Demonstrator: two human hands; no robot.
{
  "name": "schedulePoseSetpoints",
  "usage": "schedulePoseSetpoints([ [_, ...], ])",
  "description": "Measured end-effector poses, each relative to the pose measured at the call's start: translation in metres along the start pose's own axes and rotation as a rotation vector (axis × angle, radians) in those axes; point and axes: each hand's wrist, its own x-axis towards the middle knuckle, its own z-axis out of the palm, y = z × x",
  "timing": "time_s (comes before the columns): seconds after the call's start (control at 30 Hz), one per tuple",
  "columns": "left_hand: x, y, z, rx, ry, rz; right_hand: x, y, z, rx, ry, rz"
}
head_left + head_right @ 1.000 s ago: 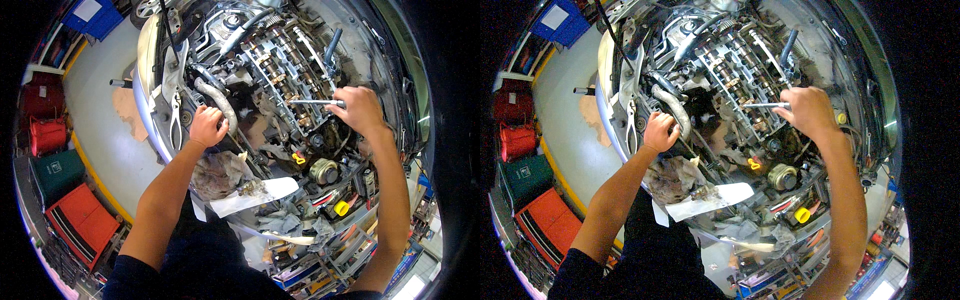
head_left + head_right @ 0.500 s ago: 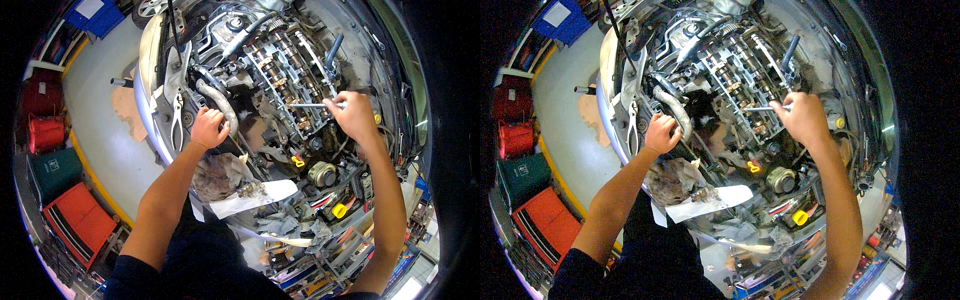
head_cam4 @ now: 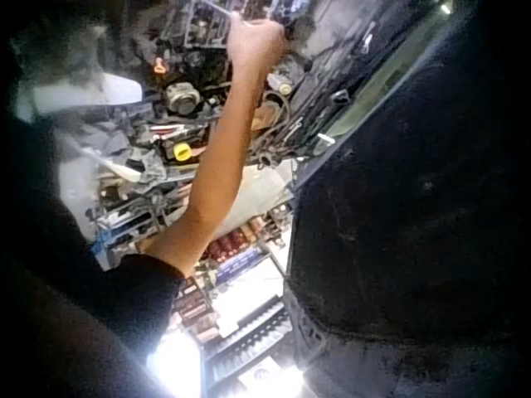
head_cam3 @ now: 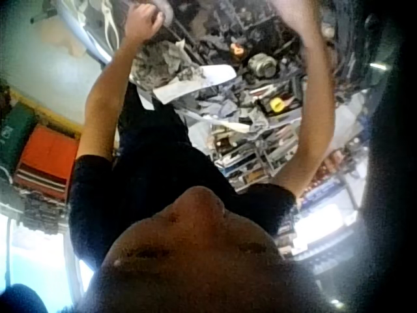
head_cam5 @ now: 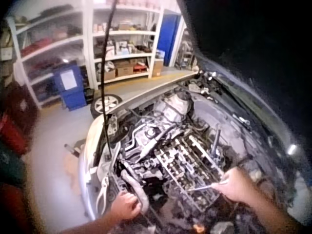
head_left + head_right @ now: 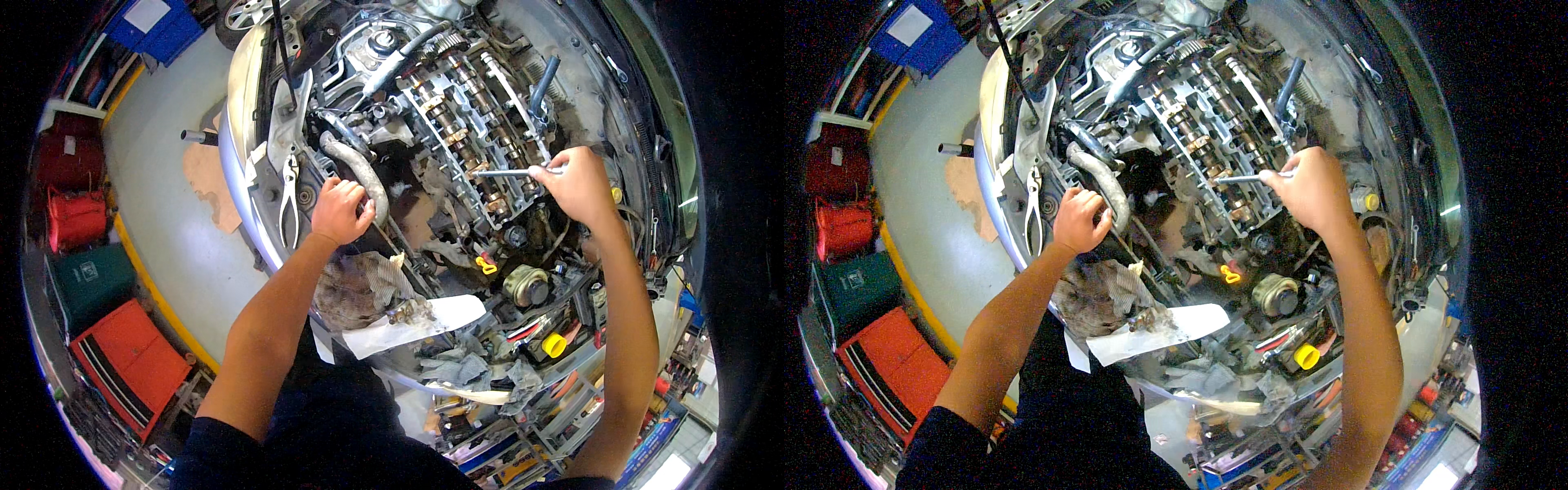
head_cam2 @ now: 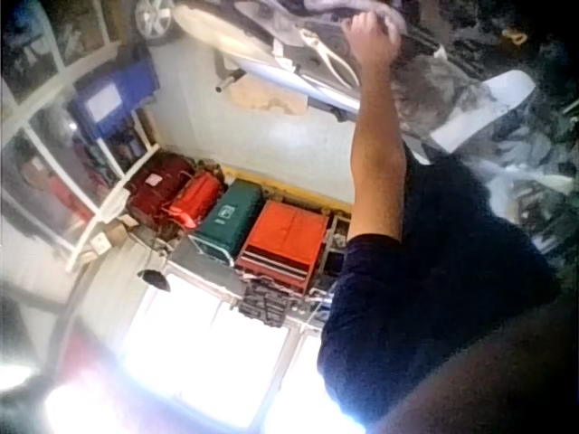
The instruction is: The person uses a ratchet wrench to tighten bolts on the exposed cylinder head of a car engine. They work methodically across the valve train area, occasionally wiping the surface with a rag. The task continues throughout the clip without a visible final state.
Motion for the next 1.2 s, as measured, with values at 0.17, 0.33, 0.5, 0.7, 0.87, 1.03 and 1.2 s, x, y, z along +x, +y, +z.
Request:
schedulePoseSetpoints([
  [0.17, 0.000, -0.001, 0.000, -0.005, -0.008, -0.001, -0.006, -0.007, -0.017, -0.053, 0.041, -0.058],
  [0.33, 0.000, -0.002, 0.003, 0.000, 0.028, 0.014, 0.003, 0.010, -0.030, -0.107, 0.179, -0.094],
  [0.5, 0.000, -0.001, 0.001, 0.014, 0.008, 0.002, 0.009, 0.016, -0.025, -0.111, 0.145, -0.023],
  [0.7, 0.002, 0.002, 0.000, 0.002, 0.004, -0.001, 0.017, 0.034, -0.009, -0.046, 0.132, 0.001],
  [0.87, 0.002, 0.003, -0.001, -0.006, 0.008, -0.002, 0.028, 0.036, -0.010, -0.073, 0.088, 0.030],
  [1.03, 0.006, 0.004, 0.003, -0.019, 0.041, 0.036, 0.031, 0.040, -0.014, -0.051, 0.035, 0.066],
  [1.2, 0.004, 0.004, 0.001, -0.007, 0.037, 0.034, 0.024, 0.040, -0.016, -0.484, 0.097, -0.683],
])
